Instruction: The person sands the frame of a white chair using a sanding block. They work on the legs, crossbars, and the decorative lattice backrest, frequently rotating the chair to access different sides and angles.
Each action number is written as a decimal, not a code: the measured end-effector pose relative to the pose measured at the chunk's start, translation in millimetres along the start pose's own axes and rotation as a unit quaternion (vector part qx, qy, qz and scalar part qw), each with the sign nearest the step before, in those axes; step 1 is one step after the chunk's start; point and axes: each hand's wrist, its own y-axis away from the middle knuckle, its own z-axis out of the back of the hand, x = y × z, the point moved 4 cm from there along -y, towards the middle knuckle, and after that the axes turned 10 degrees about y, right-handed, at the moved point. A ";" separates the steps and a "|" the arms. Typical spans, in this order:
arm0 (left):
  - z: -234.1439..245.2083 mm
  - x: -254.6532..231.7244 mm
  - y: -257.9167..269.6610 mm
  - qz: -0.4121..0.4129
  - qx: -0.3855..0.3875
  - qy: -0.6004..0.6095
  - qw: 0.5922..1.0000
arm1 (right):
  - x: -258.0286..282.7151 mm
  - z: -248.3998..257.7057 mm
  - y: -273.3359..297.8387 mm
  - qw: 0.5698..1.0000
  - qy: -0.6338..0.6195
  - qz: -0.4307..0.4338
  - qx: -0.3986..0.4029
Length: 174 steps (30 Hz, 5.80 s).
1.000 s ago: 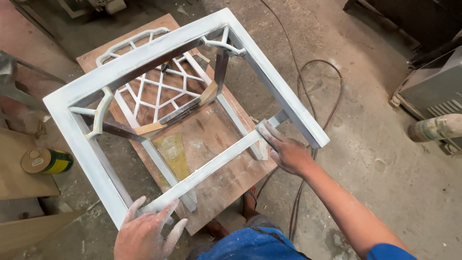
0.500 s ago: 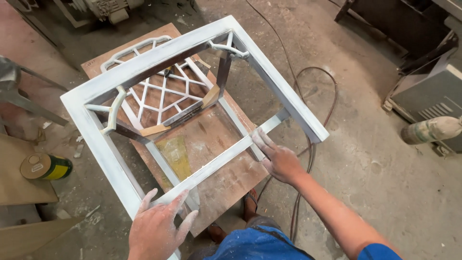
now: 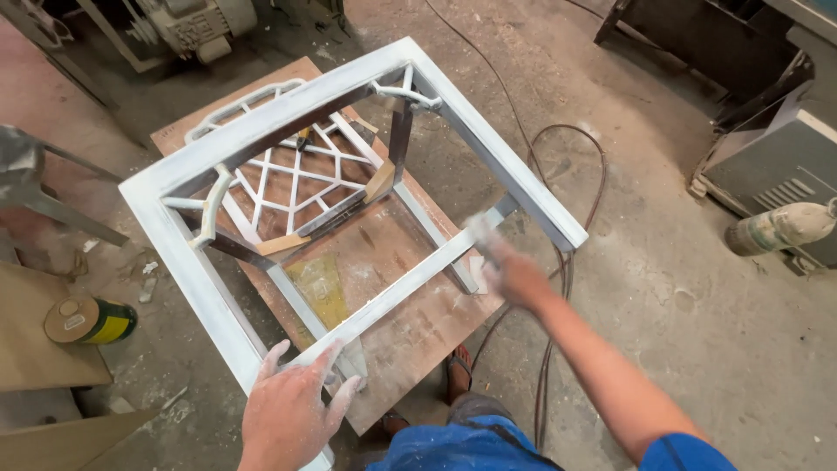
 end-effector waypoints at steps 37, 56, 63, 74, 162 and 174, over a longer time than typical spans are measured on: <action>-9.0 2.1 -4.0 0.033 0.007 -0.044 0.998 | 46.2 -1.7 23.2 0.994 -0.017 0.079 0.073; -7.4 -0.4 -3.7 0.017 0.001 -0.033 0.999 | 83.5 -7.9 22.2 0.979 -0.078 0.186 -0.039; -5.6 0.7 -3.3 0.005 0.002 -0.020 1.000 | 23.6 -11.2 -5.4 0.986 -0.141 -0.082 0.040; -7.1 3.9 -5.3 0.013 0.022 -0.012 1.000 | -36.8 -69.5 -23.9 0.983 -0.115 -0.136 -0.030; 103.5 103.9 -151.3 -0.153 0.073 -0.142 0.975 | 66.9 -68.8 -61.1 0.669 -0.626 -0.234 -0.325; 103.8 101.4 -146.2 -0.163 0.070 -0.124 0.976 | 136.6 -157.0 -46.2 0.692 -0.618 -0.248 -0.280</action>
